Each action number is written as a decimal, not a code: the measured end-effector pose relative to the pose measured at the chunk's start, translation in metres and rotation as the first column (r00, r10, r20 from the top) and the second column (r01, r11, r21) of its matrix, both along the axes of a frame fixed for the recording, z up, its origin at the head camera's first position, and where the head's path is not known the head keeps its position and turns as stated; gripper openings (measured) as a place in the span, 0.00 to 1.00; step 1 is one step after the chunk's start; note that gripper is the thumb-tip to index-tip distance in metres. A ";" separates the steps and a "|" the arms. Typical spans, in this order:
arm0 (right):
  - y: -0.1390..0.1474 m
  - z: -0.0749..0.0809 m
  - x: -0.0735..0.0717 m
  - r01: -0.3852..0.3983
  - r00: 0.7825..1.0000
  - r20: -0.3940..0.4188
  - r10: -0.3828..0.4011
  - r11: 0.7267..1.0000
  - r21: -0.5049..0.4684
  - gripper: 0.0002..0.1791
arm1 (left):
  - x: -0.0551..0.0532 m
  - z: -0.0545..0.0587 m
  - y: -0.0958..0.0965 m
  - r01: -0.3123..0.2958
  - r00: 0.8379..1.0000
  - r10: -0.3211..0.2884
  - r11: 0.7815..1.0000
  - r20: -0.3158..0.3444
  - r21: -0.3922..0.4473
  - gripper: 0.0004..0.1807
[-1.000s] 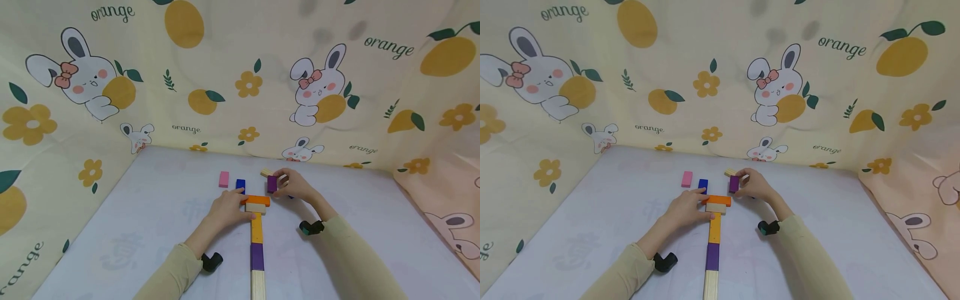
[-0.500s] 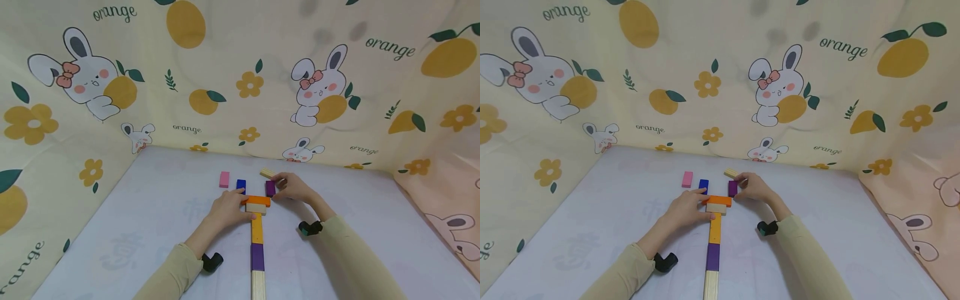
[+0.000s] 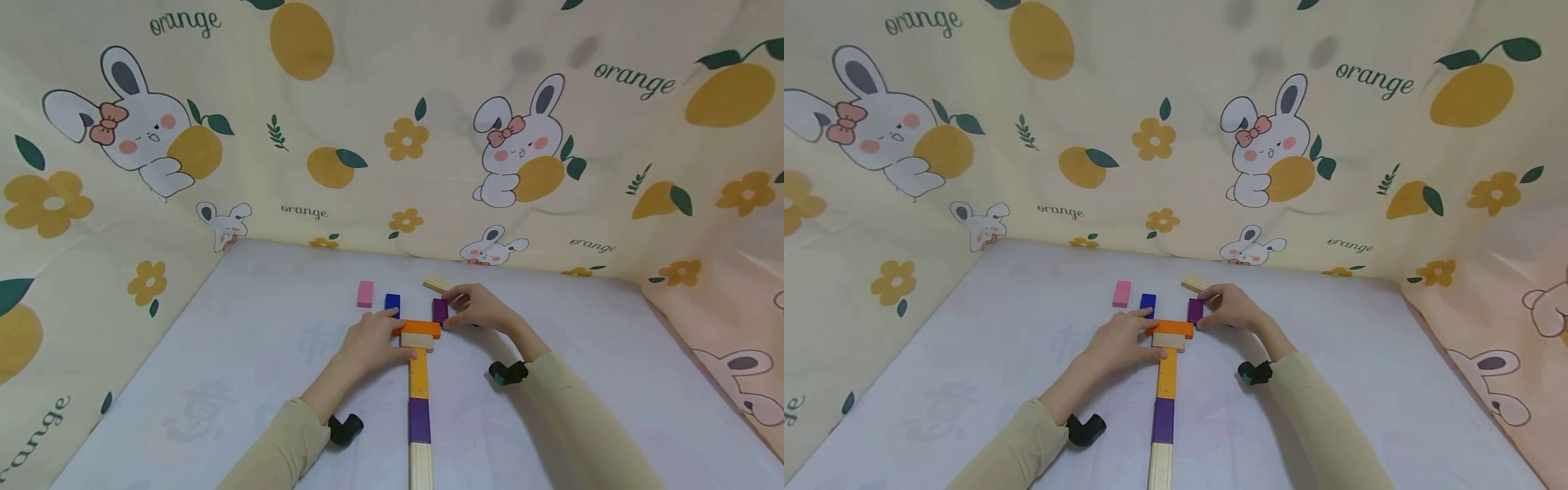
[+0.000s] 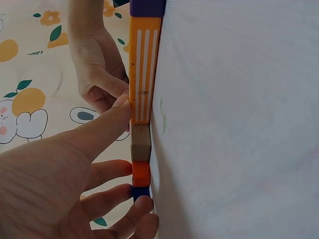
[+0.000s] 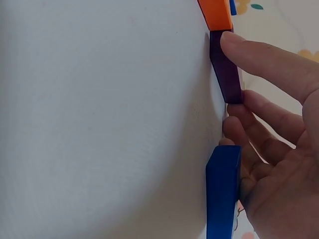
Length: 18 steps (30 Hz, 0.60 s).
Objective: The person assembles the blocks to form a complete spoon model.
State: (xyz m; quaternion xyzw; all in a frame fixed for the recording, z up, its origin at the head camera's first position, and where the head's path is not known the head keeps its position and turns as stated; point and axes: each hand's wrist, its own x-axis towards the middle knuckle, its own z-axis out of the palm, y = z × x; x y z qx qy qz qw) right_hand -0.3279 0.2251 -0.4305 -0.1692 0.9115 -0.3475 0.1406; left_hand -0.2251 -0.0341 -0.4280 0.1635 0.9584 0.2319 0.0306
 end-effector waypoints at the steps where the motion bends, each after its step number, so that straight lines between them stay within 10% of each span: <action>1: 0.000 0.000 0.000 -0.004 1.000 -0.001 0.004 1.000 -0.001 0.31 | 0.000 0.000 0.000 0.000 1.000 0.000 1.000 0.001 0.000 0.37; 13: 0.002 0.002 0.007 -0.038 0.998 -0.043 0.035 0.997 -0.073 0.32 | 0.001 0.000 -0.001 -0.007 1.000 0.007 1.000 0.010 0.003 0.37; 18: 0.011 0.012 0.018 0.071 0.993 -0.077 -0.086 0.981 -0.180 0.27 | 0.002 0.001 -0.001 0.003 1.000 -0.003 1.000 -0.003 0.011 0.36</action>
